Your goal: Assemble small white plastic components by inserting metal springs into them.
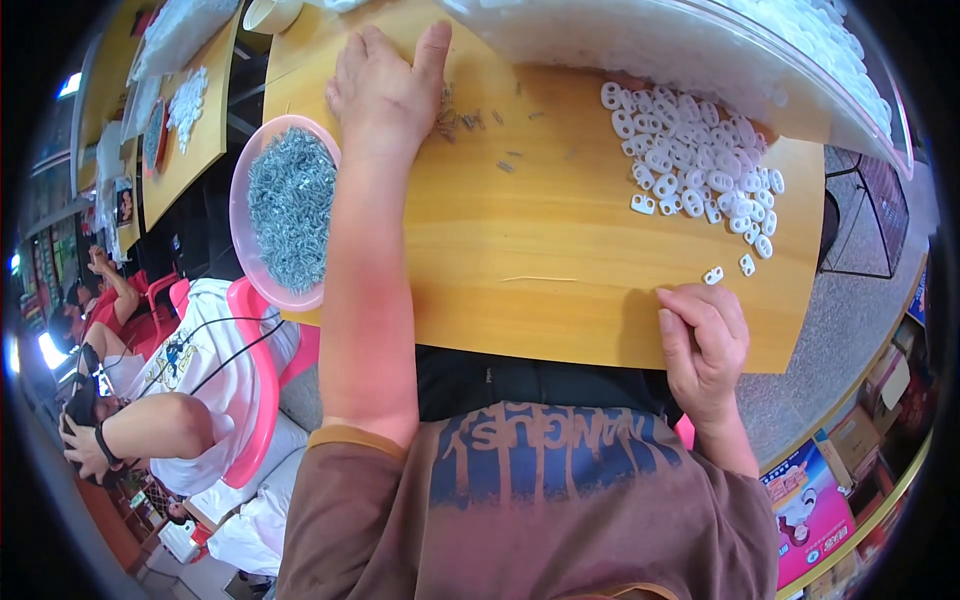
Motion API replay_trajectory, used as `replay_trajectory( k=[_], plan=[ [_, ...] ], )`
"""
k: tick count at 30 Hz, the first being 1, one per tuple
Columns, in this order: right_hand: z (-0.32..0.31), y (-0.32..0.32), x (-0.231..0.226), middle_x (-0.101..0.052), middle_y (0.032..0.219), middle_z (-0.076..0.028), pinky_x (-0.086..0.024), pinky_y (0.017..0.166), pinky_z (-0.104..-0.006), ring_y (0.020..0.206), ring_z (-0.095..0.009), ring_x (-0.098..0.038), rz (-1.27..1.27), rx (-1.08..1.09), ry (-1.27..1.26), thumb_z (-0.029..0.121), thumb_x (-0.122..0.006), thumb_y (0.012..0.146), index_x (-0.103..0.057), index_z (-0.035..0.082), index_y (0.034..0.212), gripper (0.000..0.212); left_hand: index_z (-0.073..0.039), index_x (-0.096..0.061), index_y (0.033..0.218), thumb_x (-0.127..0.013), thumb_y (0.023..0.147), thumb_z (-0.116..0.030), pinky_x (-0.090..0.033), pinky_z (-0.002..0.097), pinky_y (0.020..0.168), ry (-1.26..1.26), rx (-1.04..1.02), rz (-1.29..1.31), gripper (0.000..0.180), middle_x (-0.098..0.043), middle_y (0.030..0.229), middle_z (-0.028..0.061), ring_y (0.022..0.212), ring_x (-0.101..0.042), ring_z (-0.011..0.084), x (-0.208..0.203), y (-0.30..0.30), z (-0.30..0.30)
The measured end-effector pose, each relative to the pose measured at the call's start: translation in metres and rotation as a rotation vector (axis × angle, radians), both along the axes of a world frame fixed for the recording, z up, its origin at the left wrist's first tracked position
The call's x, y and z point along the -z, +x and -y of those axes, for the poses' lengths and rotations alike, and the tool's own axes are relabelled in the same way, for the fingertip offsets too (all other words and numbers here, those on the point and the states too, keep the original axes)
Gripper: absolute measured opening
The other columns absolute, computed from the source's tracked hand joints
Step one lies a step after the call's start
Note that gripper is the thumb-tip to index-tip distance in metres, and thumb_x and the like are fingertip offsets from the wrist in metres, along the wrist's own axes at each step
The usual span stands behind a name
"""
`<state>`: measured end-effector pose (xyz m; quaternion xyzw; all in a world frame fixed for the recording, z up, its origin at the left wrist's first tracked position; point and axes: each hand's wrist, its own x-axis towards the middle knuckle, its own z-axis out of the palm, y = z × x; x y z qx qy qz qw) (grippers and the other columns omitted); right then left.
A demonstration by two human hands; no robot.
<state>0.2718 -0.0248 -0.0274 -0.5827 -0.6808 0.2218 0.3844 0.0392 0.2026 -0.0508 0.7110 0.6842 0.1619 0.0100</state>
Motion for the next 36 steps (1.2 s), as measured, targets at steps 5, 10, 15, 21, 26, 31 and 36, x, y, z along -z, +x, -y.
replay_trajectory(
  k=[5,10,15,21,26,31,36],
  plan=[
    [0.001,0.002,0.001,-0.056,0.074,-0.011,-0.041,0.059,-0.0294,0.065,-0.022,-0.052,-0.009,0.003,0.0,-0.003,-0.058,0.07,-0.057,0.0,0.083,0.013,0.013,-0.039,0.113,-0.043,0.079,-0.052,-0.022,0.0413,0.097,-0.051,0.082,0.026,0.074,-0.037,0.121,0.0261,0.114,-0.033,0.0356,-0.004,0.004,0.016],
    [0.001,0.003,-0.001,-0.056,0.074,-0.012,-0.041,0.059,-0.0295,0.065,-0.023,-0.052,-0.019,0.007,-0.018,-0.002,-0.058,0.069,-0.057,0.0,0.082,0.013,0.014,-0.039,0.112,-0.049,0.079,-0.042,-0.026,0.0415,0.094,0.036,0.301,0.029,0.065,-0.038,0.12,0.027,0.111,-0.035,0.0384,-0.009,0.014,0.056],
    [0.0,0.003,0.003,-0.056,0.074,-0.011,-0.041,0.059,-0.0295,0.066,-0.023,-0.053,-0.012,0.009,-0.009,-0.003,-0.058,0.069,-0.057,0.0,0.081,0.013,0.01,-0.038,0.116,-0.049,0.079,-0.042,-0.024,0.0409,0.097,-0.06,0.365,0.077,0.065,-0.036,0.123,0.0262,0.117,-0.031,0.0374,-0.016,0.016,0.08],
    [0.0,0.003,0.002,-0.057,0.074,-0.01,-0.04,0.06,-0.0296,0.066,-0.022,-0.054,-0.002,0.016,0.004,-0.002,-0.059,0.069,-0.058,0.001,0.081,0.013,0.001,-0.039,0.119,-0.049,0.078,-0.044,-0.021,0.0448,0.097,-0.029,0.563,-0.025,0.062,-0.036,0.125,0.0198,0.119,-0.03,0.0336,-0.02,0.037,0.097],
    [0.001,0.002,0.0,-0.057,0.074,-0.01,-0.04,0.061,-0.0295,0.066,-0.022,-0.053,-0.006,0.006,0.005,-0.001,-0.059,0.069,-0.058,0.001,0.082,0.013,-0.002,-0.04,0.119,-0.048,0.077,-0.046,-0.022,0.0444,0.097,-0.043,0.694,-0.053,0.063,-0.038,0.124,0.0156,0.119,-0.03,0.0298,-0.021,0.056,0.099],
    [0.003,0.003,0.0,-0.057,0.074,-0.01,-0.04,0.061,-0.0296,0.067,-0.022,-0.053,-0.016,0.01,0.009,-0.001,-0.059,0.069,-0.057,0.001,0.082,0.014,-0.001,-0.04,0.119,-0.048,0.076,-0.047,-0.023,0.0442,0.097,-0.011,0.738,-0.092,0.064,-0.039,0.123,0.0148,0.118,-0.032,0.0288,-0.018,0.061,0.094],
    [0.002,0.005,0.004,-0.056,0.074,-0.01,-0.04,0.06,-0.0294,0.066,-0.022,-0.053,-0.018,0.002,0.008,-0.002,-0.059,0.069,-0.057,0.001,0.083,0.014,0.0,-0.038,0.12,-0.05,0.076,-0.045,-0.021,0.0443,0.097,-0.087,0.679,-0.098,0.064,-0.037,0.126,0.015,0.119,-0.03,0.0295,-0.02,0.041,0.107]
  ],
)
